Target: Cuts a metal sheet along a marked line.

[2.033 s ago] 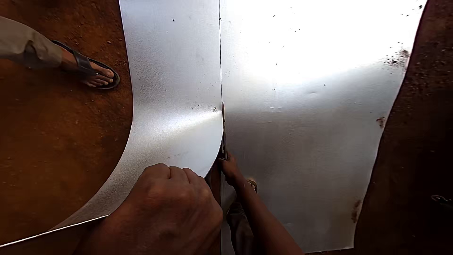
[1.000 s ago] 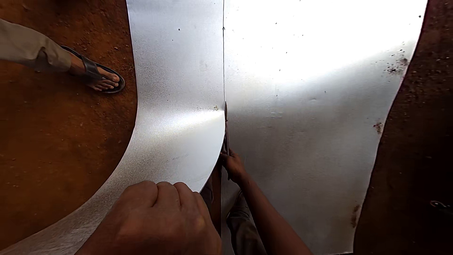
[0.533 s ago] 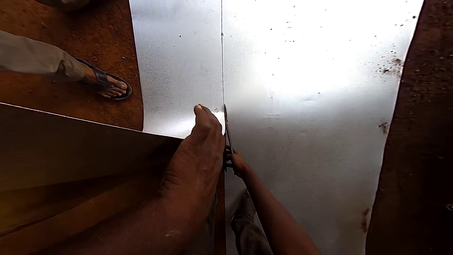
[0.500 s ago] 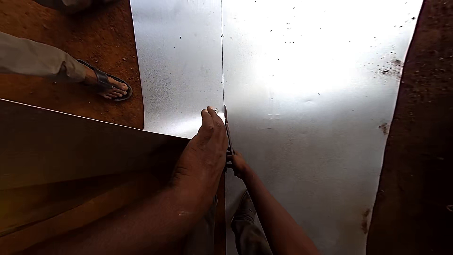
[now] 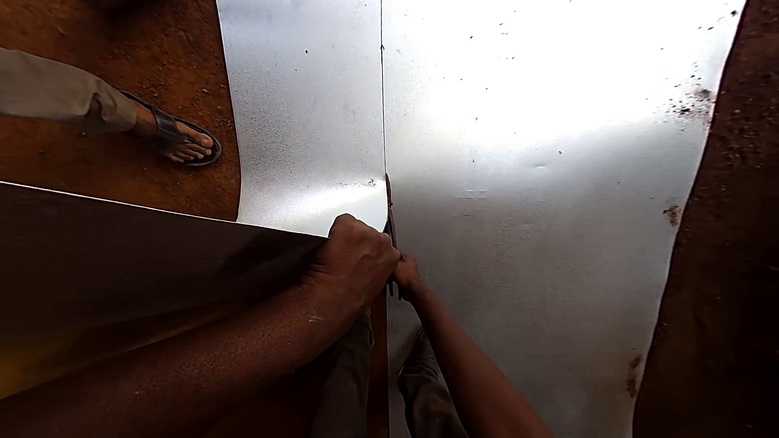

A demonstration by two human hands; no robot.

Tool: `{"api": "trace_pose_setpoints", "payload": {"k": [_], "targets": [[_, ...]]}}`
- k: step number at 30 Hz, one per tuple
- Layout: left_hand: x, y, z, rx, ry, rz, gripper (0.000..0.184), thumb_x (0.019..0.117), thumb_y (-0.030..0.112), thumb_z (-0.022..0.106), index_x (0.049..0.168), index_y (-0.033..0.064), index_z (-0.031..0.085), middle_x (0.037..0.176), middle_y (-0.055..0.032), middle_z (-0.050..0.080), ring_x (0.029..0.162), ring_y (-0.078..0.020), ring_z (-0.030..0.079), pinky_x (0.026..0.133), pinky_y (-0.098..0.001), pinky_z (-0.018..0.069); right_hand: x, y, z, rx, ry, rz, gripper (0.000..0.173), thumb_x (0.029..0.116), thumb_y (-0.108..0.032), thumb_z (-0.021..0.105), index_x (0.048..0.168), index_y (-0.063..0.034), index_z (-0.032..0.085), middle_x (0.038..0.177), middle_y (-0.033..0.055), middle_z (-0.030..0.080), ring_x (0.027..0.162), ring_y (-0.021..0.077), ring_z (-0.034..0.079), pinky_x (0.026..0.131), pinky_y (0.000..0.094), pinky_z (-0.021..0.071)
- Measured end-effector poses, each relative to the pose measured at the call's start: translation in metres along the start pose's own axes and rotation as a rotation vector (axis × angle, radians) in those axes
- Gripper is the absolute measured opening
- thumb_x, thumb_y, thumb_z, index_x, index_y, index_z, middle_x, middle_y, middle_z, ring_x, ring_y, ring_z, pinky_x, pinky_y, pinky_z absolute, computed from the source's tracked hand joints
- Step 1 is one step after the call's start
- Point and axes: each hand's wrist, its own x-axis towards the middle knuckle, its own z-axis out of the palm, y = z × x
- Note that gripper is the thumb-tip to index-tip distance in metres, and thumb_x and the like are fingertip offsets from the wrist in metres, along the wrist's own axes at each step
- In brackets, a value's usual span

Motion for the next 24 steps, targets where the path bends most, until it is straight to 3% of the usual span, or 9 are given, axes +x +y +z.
{"api": "trace_pose_setpoints", "payload": {"k": [4,6,9,12,15,18,21,24], "targets": [[-0.005,-0.008,-0.013,0.020,0.008,-0.035,0.013,0.0920,0.003,0.064,0.081,0.0054,0.069,0.065,-0.0055,0.058,0.059,-0.0185,0.057,0.056,-0.0329,0.0389,-0.003,-0.005,0.004,-0.206,0.076,0.000,0.010,0.0930,-0.016,0.070,0.098,-0.0069,0.071,0.081,0.0113,0.067,0.072,0.0235,0.065,0.068,0.0448,0.0539],[-0.006,-0.008,-0.021,0.006,-0.071,-0.049,0.015,0.0951,0.003,0.060,0.085,0.0052,0.070,0.070,-0.0062,0.061,0.064,-0.0193,0.060,0.059,-0.0340,0.0413,-0.015,-0.017,0.006,-0.326,0.041,-0.011,0.017,0.0976,-0.019,0.065,0.106,-0.0058,0.072,0.094,0.0147,0.069,0.090,0.0284,0.066,0.082,0.0506,0.0509],[-0.006,-0.009,-0.036,-0.051,-0.176,-0.039,0.015,0.0975,0.005,0.058,0.088,0.0053,0.070,0.076,-0.0077,0.065,0.070,-0.0223,0.063,0.063,-0.0370,0.0433,-0.023,-0.020,-0.001,-0.458,-0.011,-0.068,0.028,0.1034,-0.025,0.055,0.114,-0.0049,0.071,0.104,0.0185,0.070,0.100,0.0336,0.066,0.089,0.0553,0.0493],[-0.014,-0.008,-0.050,-0.082,-0.266,-0.037,0.015,0.0982,0.006,0.057,0.090,0.0054,0.070,0.082,-0.0090,0.067,0.078,-0.0246,0.065,0.069,-0.0395,0.0453,-0.036,-0.010,-0.002,-0.433,-0.002,-0.061,0.033,0.1065,-0.029,0.051,0.119,-0.0044,0.069,0.105,0.0205,0.069,0.097,0.0347,0.067,0.086,0.0552,0.0518],[-0.011,-0.007,-0.059,-0.141,-0.320,-0.057,0.018,0.1004,0.003,0.049,0.096,0.0014,0.067,0.087,-0.0132,0.068,0.083,-0.0285,0.066,0.073,-0.0425,0.0470,-0.034,-0.017,-0.011,-0.453,0.002,-0.063,0.033,0.1057,-0.029,0.050,0.124,-0.0071,0.069,0.108,0.0162,0.071,0.099,0.0289,0.068,0.089,0.0497,0.0527],[-0.023,0.000,-0.047,-0.041,-0.122,0.008,0.017,0.0954,-0.004,0.052,0.091,-0.0040,0.067,0.074,-0.0140,0.065,0.071,-0.0280,0.067,0.064,-0.0395,0.0486,-0.032,-0.004,-0.012,-0.277,-0.028,-0.105,0.033,0.1034,-0.024,0.054,0.126,-0.0043,0.067,0.105,0.0158,0.071,0.097,0.0272,0.069,0.089,0.0501,0.0537],[-0.033,0.001,-0.034,0.091,0.196,0.038,0.014,0.0850,-0.006,0.061,0.074,-0.0020,0.069,0.057,-0.0081,0.056,0.051,-0.0207,0.059,0.049,-0.0318,0.0407,-0.037,-0.015,-0.008,-0.012,-0.092,-0.167,0.039,0.0998,-0.015,0.056,0.137,-0.0034,0.059,0.116,0.0119,0.071,0.104,0.0178,0.068,0.094,0.0405,0.0547],[-0.037,-0.004,-0.032,0.124,0.253,0.045,0.019,0.0855,-0.006,0.058,0.070,-0.0009,0.067,0.054,-0.0062,0.051,0.047,-0.0182,0.054,0.047,-0.0300,0.0356,-0.036,-0.020,-0.004,0.124,-0.120,-0.182,0.049,0.0951,-0.005,0.052,0.144,-0.0010,0.052,0.121,0.0125,0.070,0.106,0.0154,0.068,0.093,0.0362,0.0564]]}}
